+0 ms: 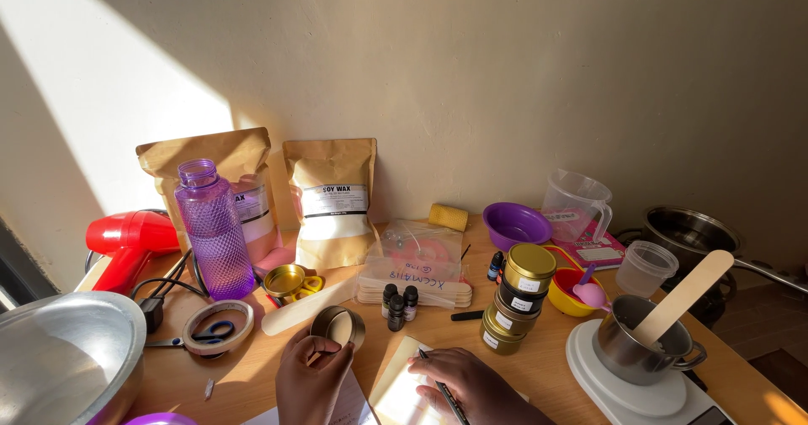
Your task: Writing on adhesive labels and applying them to the bottom of metal candle tins.
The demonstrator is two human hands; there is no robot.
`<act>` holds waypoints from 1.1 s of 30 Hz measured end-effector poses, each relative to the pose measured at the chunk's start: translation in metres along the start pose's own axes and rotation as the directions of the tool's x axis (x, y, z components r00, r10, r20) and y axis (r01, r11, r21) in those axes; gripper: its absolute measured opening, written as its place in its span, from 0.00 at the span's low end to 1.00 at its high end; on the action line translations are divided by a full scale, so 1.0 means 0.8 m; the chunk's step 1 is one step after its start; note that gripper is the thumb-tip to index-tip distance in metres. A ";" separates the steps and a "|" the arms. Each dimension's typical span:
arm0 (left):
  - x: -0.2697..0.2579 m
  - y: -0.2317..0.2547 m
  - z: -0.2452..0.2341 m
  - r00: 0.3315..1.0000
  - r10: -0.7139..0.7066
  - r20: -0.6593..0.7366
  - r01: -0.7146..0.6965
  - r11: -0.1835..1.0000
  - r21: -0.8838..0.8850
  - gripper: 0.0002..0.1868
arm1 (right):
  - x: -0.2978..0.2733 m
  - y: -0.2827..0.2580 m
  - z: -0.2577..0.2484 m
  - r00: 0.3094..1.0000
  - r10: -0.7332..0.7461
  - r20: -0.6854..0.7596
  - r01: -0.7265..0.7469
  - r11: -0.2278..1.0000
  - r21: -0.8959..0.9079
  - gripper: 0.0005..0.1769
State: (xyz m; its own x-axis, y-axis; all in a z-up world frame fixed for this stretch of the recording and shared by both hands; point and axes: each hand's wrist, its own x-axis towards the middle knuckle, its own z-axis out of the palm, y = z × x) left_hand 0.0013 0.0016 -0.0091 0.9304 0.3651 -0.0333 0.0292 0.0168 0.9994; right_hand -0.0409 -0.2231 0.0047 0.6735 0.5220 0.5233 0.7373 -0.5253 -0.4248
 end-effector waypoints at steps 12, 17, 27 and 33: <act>0.014 -0.023 -0.001 0.990 0.127 0.060 -0.139 0.949 0.284 0.06 | -0.003 0.002 0.003 0.999 0.045 0.015 -0.045 0.999 0.007 0.14; 0.019 -0.038 0.002 0.975 0.215 0.051 -0.217 0.887 0.407 0.12 | -0.005 0.009 0.007 1.000 0.007 -0.002 -0.007 1.000 -0.015 0.14; -0.033 0.038 -0.003 0.985 0.170 -0.018 -0.168 0.983 0.075 0.15 | -0.010 0.042 0.017 0.998 0.030 -0.046 -0.032 0.999 -0.025 0.20; -0.044 0.052 -0.004 0.988 0.025 0.151 -0.043 0.992 0.119 0.26 | -0.012 0.050 0.018 0.901 0.386 -0.195 -0.375 0.922 0.091 0.20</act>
State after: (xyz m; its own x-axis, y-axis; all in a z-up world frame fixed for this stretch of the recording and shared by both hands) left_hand -0.0313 -0.0078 0.0333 0.9753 0.2208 -0.0074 0.0323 -0.1096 0.9934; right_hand -0.0172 -0.2389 -0.0280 0.8815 0.1364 0.4521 0.4320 -0.6195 -0.6554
